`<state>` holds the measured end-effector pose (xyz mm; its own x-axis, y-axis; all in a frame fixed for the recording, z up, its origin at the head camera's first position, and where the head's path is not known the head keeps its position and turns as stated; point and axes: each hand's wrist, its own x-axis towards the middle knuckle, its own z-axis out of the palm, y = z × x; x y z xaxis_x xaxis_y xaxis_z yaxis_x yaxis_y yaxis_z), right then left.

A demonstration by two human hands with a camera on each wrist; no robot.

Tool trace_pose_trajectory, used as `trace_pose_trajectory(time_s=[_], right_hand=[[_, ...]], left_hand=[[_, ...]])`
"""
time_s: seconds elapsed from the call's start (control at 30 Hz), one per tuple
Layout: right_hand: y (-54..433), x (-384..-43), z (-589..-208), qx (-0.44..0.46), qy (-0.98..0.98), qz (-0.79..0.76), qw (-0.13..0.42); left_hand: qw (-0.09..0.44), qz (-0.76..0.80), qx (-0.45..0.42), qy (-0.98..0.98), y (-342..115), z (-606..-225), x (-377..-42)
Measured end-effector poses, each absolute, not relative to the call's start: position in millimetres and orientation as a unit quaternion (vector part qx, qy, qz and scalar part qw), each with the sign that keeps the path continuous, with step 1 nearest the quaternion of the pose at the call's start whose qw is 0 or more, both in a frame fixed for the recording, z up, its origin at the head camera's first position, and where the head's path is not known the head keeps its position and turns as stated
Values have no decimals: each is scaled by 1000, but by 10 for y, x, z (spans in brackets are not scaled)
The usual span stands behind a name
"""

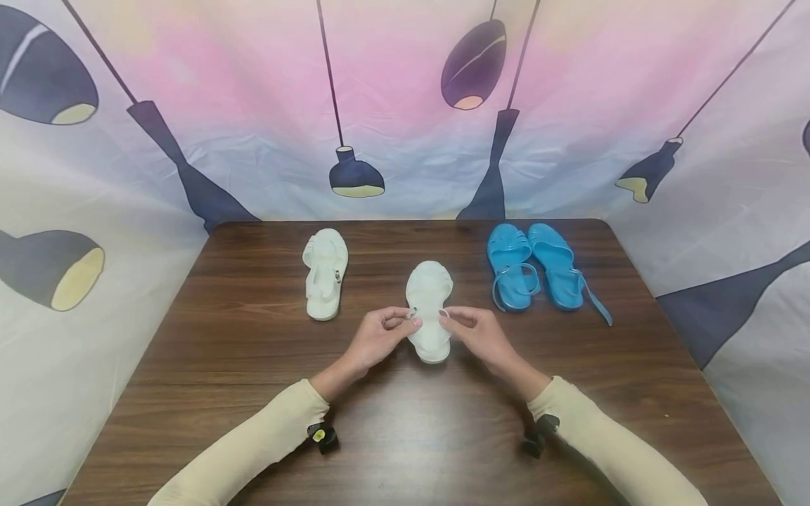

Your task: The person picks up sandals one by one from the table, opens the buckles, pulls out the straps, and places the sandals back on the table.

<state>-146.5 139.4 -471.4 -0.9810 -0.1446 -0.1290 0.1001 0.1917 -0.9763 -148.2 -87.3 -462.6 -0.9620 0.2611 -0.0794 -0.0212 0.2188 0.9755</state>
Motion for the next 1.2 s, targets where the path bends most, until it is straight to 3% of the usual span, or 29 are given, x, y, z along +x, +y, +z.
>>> trace_pose_trajectory(time_s=[0.77,1.03,1.2], right_hand=[[1535,-1402,-4795,-40,822,-553,132],[1535,-1584,-4535,-134,888,-437,58],[1406,-1730,-4444,-207,903,-374,55]], left_hand=[[170,587,102,785,-894,-4734,-1407],[200,602,83,769,-927,-4728,-1390],[194,603,76,770,-941,-4734,-1389]])
